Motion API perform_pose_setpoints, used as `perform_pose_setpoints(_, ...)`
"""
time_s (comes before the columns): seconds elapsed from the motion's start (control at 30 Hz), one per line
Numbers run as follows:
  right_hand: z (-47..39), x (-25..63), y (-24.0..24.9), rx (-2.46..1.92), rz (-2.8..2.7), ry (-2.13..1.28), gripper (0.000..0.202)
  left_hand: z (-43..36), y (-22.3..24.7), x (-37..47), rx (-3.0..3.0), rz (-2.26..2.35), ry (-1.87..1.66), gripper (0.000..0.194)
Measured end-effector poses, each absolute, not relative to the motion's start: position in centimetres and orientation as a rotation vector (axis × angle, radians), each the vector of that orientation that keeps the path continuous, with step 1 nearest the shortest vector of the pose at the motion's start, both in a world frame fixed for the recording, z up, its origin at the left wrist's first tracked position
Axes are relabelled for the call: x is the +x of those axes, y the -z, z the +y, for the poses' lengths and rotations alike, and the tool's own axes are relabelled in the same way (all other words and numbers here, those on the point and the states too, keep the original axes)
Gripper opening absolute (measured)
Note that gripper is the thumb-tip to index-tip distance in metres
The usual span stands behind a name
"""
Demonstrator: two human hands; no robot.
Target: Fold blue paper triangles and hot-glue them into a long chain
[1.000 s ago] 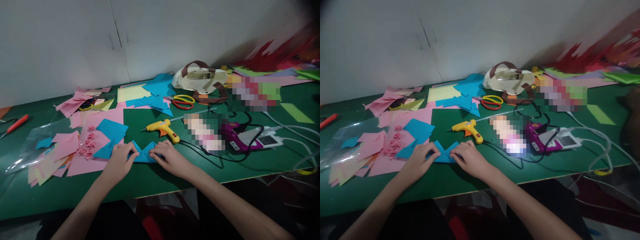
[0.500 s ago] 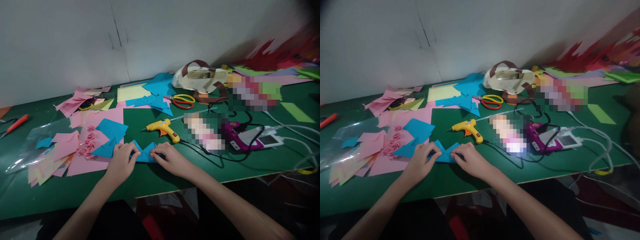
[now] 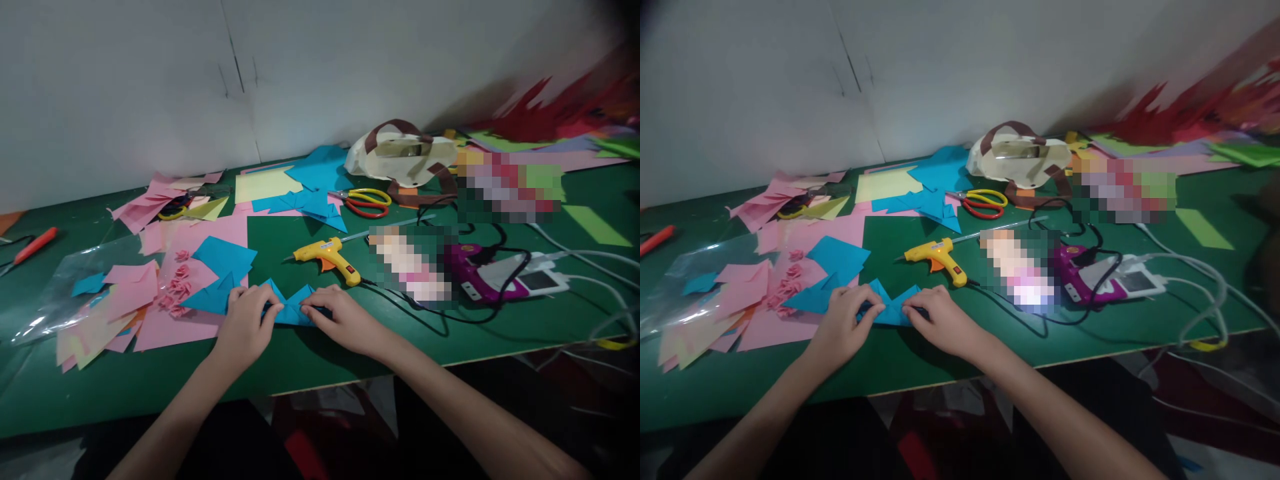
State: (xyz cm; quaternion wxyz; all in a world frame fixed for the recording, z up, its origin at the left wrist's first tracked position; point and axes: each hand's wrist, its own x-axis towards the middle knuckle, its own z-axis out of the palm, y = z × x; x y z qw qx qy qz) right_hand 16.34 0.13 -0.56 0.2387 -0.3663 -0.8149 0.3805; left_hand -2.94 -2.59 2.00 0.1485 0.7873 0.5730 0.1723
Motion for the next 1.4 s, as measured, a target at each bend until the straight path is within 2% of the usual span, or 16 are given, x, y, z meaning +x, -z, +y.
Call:
perform_pose_setpoints(0.23,-0.2,16.0,0.6,-1.046,-2.28,-0.976,0.014,-3.2,-1.4,-2.0,2.325,1.71,-0.526,0.014)
perform_pose_setpoints(0.43,0.0,16.4,1.2,-1.067,-2.336,-0.726,0.012,-3.4,-1.3,-1.6,2.337,1.661,-0.632,0.015)
perform_pose_setpoints(0.6,0.0,16.6,1.4,-0.973,-2.274,-0.595,0.002,-3.3,-1.5,-1.9,2.46,1.563,-0.681,0.004)
perform_pose_setpoints(0.83,-0.1,16.3,2.4,-0.866,-2.292,-0.375,0.007,-3.3,-0.8,-2.1,2.799,1.475,-0.575,0.021)
perform_pose_setpoints(1.0,-0.5,16.0,2.3,-0.824,-2.351,-0.186,0.005,-3.2,-0.7,-2.0,2.845,1.488,-0.608,0.022)
perform_pose_setpoints(1.27,-0.6,15.7,2.6,-0.753,-2.401,0.13,0.023,-3.2,0.1,-1.8,3.026,1.483,-0.718,0.025)
perform_pose_setpoints(1.4,-0.6,15.7,2.6,-0.745,-2.399,0.138,0.025,-3.2,0.1,-1.5,3.066,1.503,-0.793,0.026)
